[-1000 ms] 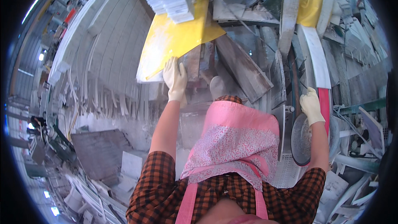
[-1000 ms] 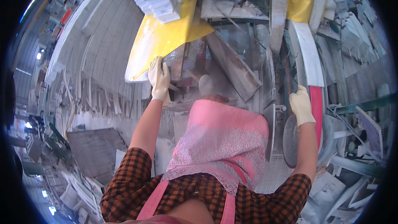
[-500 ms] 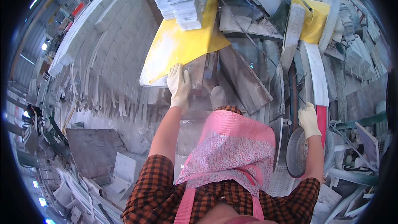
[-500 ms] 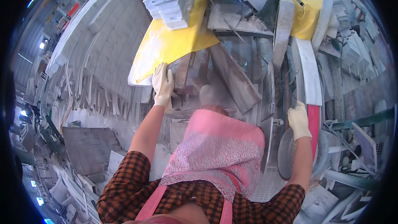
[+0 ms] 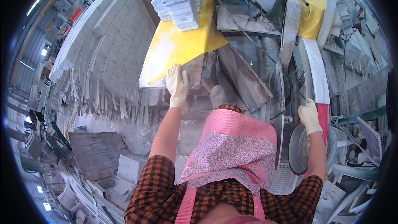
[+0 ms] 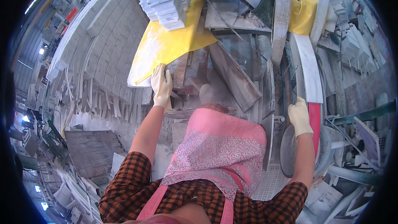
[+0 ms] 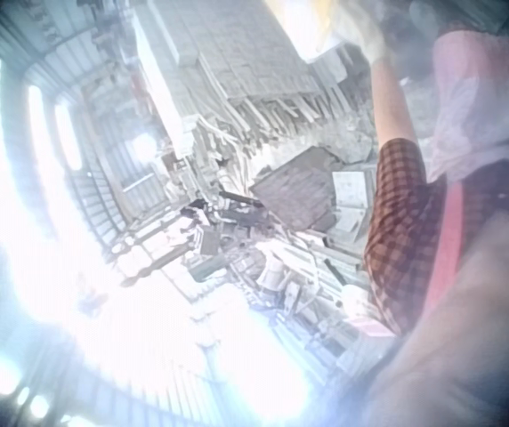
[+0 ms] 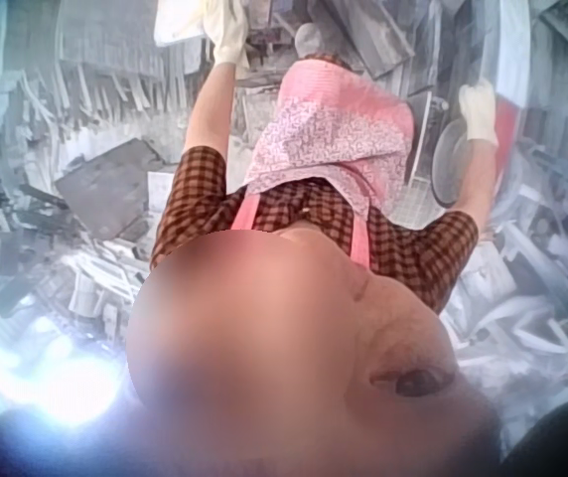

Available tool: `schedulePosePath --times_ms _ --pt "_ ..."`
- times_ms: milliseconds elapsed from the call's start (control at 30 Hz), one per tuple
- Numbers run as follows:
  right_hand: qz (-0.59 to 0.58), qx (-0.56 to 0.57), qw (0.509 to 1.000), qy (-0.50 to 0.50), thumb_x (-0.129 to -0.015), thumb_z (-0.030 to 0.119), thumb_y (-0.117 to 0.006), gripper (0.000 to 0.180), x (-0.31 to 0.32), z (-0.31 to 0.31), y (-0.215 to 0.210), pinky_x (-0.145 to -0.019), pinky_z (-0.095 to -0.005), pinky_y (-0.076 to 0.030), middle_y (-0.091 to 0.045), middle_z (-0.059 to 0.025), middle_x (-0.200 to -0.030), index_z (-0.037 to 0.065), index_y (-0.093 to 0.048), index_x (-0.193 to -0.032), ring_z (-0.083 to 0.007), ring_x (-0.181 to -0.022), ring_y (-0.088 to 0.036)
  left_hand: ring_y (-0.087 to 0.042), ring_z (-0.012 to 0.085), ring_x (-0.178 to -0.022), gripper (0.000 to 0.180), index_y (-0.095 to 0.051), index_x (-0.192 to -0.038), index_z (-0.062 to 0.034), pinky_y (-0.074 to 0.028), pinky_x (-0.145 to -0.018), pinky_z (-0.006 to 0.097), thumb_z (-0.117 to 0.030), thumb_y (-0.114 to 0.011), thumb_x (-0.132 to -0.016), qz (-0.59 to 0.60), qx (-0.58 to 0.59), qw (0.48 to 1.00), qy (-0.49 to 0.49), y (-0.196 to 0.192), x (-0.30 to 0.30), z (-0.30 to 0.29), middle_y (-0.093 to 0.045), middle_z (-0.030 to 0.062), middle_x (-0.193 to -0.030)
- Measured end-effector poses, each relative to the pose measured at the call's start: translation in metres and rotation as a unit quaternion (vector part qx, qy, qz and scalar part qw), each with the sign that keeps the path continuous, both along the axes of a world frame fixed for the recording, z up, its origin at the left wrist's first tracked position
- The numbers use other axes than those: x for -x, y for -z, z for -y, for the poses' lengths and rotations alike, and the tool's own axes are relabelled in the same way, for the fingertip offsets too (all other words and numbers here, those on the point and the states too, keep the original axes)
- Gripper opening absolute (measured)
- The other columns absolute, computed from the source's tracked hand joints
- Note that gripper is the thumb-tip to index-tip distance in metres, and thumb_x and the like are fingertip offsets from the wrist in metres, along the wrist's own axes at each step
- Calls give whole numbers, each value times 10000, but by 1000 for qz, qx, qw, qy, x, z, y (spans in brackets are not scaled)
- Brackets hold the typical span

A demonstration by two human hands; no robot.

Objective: The person repeatedly picks up small white foam blocks from a yellow tray and stacks them into a growing pile. The person uses both hands to lift and place the blocks one by one.

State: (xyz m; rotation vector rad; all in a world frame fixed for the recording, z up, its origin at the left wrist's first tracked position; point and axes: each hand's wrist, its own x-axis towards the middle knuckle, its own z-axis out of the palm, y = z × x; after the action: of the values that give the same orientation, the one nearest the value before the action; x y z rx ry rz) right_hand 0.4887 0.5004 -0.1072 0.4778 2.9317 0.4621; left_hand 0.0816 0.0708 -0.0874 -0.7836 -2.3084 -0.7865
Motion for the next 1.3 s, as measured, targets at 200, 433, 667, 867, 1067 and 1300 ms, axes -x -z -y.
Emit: schedulePosePath --times_ms 200,433,667,867,1067,1300 --pt "-25 15 1000 5 -881 91 -523 257 -5 -6 11 -1136 -421 -413 -741 -203 -819 -6 -752 -815 -316 -978 -716 -591 449 -1210 342 -632 -1219 56 -397 -1131 501 -156 -599 -951 0 3 1000 -2 -2 -1 0 -652 281 -1254" --pt "29 30 999 14 -859 86 -535 240 2 3 -8 -1152 -421 -397 -738 -194 -800 -15 -751 -825 -318 -973 -716 -595 447 -1198 334 -627 -1213 59 -411 -1111 507 -136 -600 -944 -6 4 1000 -1 -1 -1 0 -657 281 -1238" --pt "-153 149 971 107 -837 50 -555 229 -6 -18 39 -1127 -424 -415 -732 -205 -828 -45 -755 -898 -260 -968 -716 -594 455 -1191 330 -628 -1205 67 -418 -1097 513 -118 -605 -932 -10 2 1000 2 -4 -2 -1 -658 290 -1223" --pt "-118 3 993 -17 -867 130 -548 271 -20 -42 77 -1122 -380 -411 -691 -75 -637 141 -730 -667 -220 -663 -674 -596 446 -1165 317 -629 -1192 67 -424 -1079 508 -112 -598 -932 -8 8 1000 7 -8 -4 -2 -659 279 -1200" --pt "-193 53 978 66 -894 108 -526 250 -11 -31 62 -1118 -393 -418 -702 -144 -722 65 -728 -754 -246 -807 -704 -599 435 -1126 299 -628 -1176 61 -437 -1041 503 -109 -592 -932 -12 8 1000 16 -12 -4 -2 -659 261 -1178" --pt "-3 53 998 39 -898 80 -515 275 -1 -4 7 -1126 -436 -421 -742 -229 -873 -45 -760 -909 -306 -1027 -710 -593 447 -1160 311 -627 -1190 56 -424 -1074 507 -129 -586 -943 -5 1 1000 7 -5 -3 0 -653 272 -1213"
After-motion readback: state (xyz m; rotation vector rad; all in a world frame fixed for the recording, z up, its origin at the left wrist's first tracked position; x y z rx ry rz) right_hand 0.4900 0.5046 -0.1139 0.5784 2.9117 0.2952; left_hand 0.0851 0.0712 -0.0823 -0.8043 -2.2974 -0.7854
